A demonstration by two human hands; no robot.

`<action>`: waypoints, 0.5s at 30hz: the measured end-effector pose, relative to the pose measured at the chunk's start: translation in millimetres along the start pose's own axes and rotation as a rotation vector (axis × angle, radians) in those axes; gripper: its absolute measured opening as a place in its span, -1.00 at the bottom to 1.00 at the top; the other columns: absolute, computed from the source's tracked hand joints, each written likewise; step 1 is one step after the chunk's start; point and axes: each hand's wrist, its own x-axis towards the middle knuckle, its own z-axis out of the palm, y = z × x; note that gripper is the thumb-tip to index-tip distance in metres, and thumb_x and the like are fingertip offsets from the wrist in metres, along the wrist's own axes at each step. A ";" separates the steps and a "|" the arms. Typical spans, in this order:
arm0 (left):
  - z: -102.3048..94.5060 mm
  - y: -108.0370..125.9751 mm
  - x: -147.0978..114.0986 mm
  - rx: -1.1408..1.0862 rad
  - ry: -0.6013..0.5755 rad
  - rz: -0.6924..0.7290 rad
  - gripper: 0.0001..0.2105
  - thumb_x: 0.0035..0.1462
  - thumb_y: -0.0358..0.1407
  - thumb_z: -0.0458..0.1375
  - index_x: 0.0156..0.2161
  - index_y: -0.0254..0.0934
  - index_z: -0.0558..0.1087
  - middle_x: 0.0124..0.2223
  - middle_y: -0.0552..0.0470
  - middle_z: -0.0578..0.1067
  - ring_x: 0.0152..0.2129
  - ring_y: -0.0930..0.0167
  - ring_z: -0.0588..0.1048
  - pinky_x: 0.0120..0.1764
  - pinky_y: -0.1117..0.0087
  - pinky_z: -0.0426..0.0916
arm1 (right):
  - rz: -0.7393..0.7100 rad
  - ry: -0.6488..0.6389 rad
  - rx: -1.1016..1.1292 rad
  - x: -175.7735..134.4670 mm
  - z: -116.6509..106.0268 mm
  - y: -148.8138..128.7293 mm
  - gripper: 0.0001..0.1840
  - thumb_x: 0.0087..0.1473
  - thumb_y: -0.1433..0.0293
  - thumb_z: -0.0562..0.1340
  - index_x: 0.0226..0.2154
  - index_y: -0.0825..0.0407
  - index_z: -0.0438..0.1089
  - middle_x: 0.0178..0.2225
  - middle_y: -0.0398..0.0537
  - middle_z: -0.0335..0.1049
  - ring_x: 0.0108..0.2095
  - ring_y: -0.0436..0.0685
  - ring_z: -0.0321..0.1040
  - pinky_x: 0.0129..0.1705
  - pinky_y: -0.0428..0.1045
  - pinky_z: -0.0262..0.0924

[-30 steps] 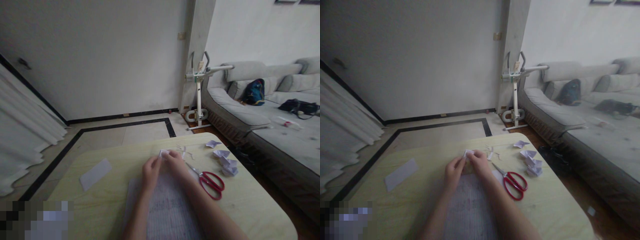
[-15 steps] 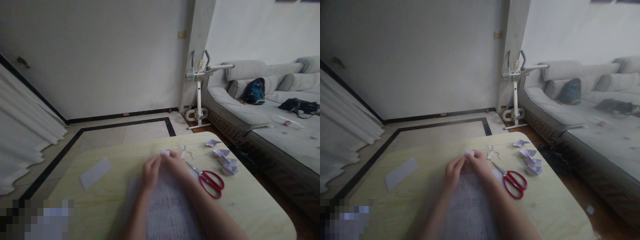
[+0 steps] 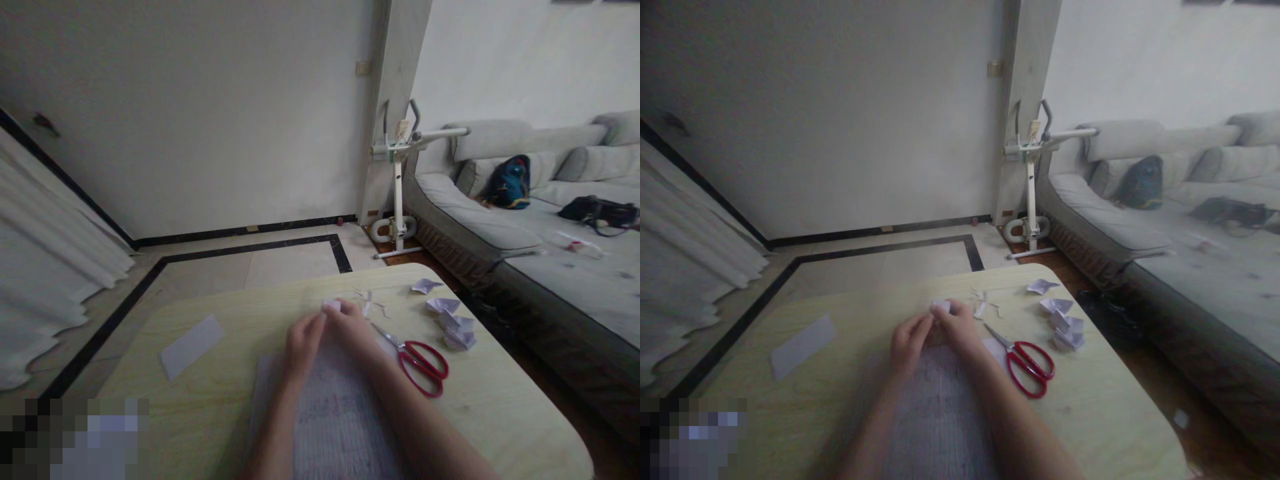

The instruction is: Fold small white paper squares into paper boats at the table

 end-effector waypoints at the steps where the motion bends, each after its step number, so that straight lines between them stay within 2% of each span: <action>1: 0.0 0.5 0.2 0.005 -0.002 0.002 -0.70 0.06 -0.14 0.09 -0.34 -0.36 0.52 -0.37 -0.02 0.53 -0.38 0.34 0.46 -0.34 0.45 0.31 | -0.003 -0.002 -0.002 -0.1 0.0 -0.2 -0.72 -0.10 0.21 0.26 -0.50 0.13 0.38 -0.57 -0.14 0.31 -0.53 0.00 0.21 -0.48 -0.11 0.08; 6: -0.3 -2.0 0.9 0.025 0.033 0.023 -0.71 0.10 -0.15 0.05 -0.43 -0.33 0.47 -0.47 0.06 0.47 -0.48 0.42 0.40 -0.43 0.50 0.26 | -0.023 -0.047 0.016 -1.6 0.3 -2.9 -0.67 -0.09 0.16 0.25 -0.50 0.12 0.40 -0.56 -0.13 0.33 -0.53 0.01 0.22 -0.47 -0.11 0.09; 11: -0.1 -9.0 1.4 0.046 0.109 0.049 -0.72 0.10 -0.16 0.05 -0.52 -0.31 0.37 -0.56 0.11 0.36 -0.57 0.48 0.32 -0.49 0.53 0.19 | -0.055 0.036 0.014 1.1 -1.1 -3.5 -0.74 -0.09 0.22 0.25 -0.48 0.10 0.43 -0.52 -0.13 0.36 -0.48 0.01 0.23 -0.42 -0.11 0.10; 15: -0.6 -12.1 2.0 0.063 0.126 0.072 -0.71 0.11 -0.17 0.03 -0.54 -0.29 0.33 -0.59 0.14 0.29 -0.61 0.50 0.27 -0.53 0.54 0.15 | -0.007 0.033 0.032 2.0 -1.9 -4.0 -0.76 -0.11 0.24 0.26 -0.54 0.10 0.41 -0.58 -0.17 0.30 -0.54 -0.02 0.19 -0.47 -0.11 0.06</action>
